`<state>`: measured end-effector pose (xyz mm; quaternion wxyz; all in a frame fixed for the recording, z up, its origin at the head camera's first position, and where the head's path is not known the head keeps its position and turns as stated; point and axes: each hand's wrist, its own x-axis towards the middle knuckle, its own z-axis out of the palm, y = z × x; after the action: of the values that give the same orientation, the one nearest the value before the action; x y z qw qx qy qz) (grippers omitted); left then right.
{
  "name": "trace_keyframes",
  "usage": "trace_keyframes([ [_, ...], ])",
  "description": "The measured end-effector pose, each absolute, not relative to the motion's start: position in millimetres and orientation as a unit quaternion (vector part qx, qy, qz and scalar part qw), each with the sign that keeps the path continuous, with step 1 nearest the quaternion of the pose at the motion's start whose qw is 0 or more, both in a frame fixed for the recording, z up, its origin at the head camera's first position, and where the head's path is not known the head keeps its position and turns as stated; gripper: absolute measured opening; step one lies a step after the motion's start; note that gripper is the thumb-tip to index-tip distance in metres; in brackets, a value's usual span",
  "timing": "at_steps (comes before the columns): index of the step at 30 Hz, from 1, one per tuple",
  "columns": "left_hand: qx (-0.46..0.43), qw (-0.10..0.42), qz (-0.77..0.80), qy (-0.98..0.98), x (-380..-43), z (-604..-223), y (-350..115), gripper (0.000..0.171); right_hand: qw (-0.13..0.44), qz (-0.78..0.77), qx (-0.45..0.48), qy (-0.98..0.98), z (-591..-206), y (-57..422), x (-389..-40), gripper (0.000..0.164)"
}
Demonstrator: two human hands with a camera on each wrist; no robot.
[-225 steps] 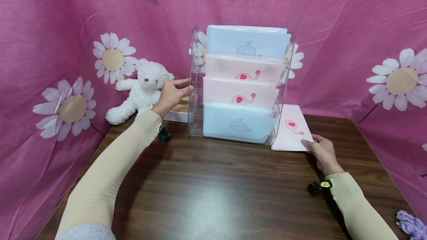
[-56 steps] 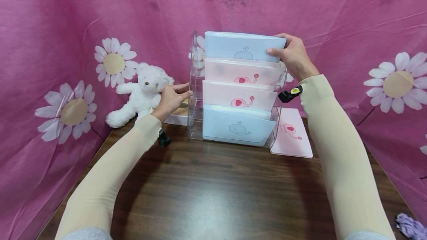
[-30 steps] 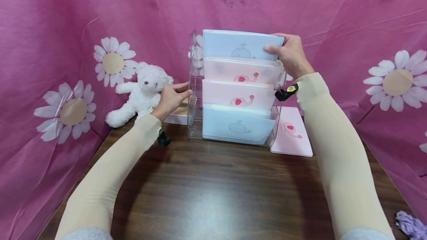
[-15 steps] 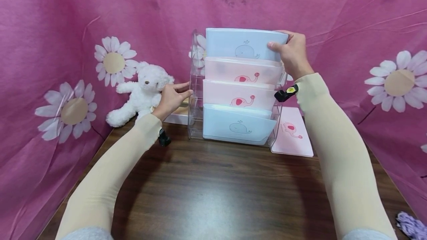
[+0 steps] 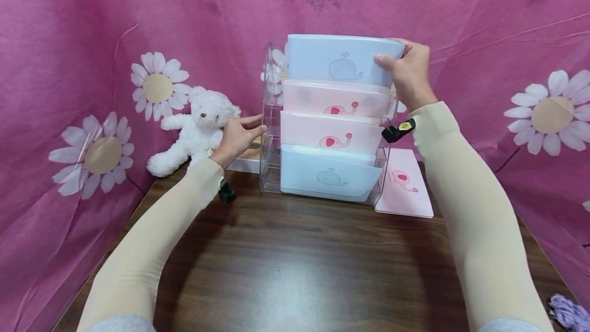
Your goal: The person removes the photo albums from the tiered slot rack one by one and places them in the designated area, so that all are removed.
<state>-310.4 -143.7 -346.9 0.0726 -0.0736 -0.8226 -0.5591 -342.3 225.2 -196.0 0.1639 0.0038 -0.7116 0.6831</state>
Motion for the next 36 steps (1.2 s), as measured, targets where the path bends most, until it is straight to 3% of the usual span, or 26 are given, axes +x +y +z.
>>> trace_keyframes([
  [36,-0.075,0.083,-0.565,-0.817,-314.1,-347.3,-141.9,0.043,0.267,0.784,0.001,-0.561,-162.0,248.2,-314.2,0.030],
])
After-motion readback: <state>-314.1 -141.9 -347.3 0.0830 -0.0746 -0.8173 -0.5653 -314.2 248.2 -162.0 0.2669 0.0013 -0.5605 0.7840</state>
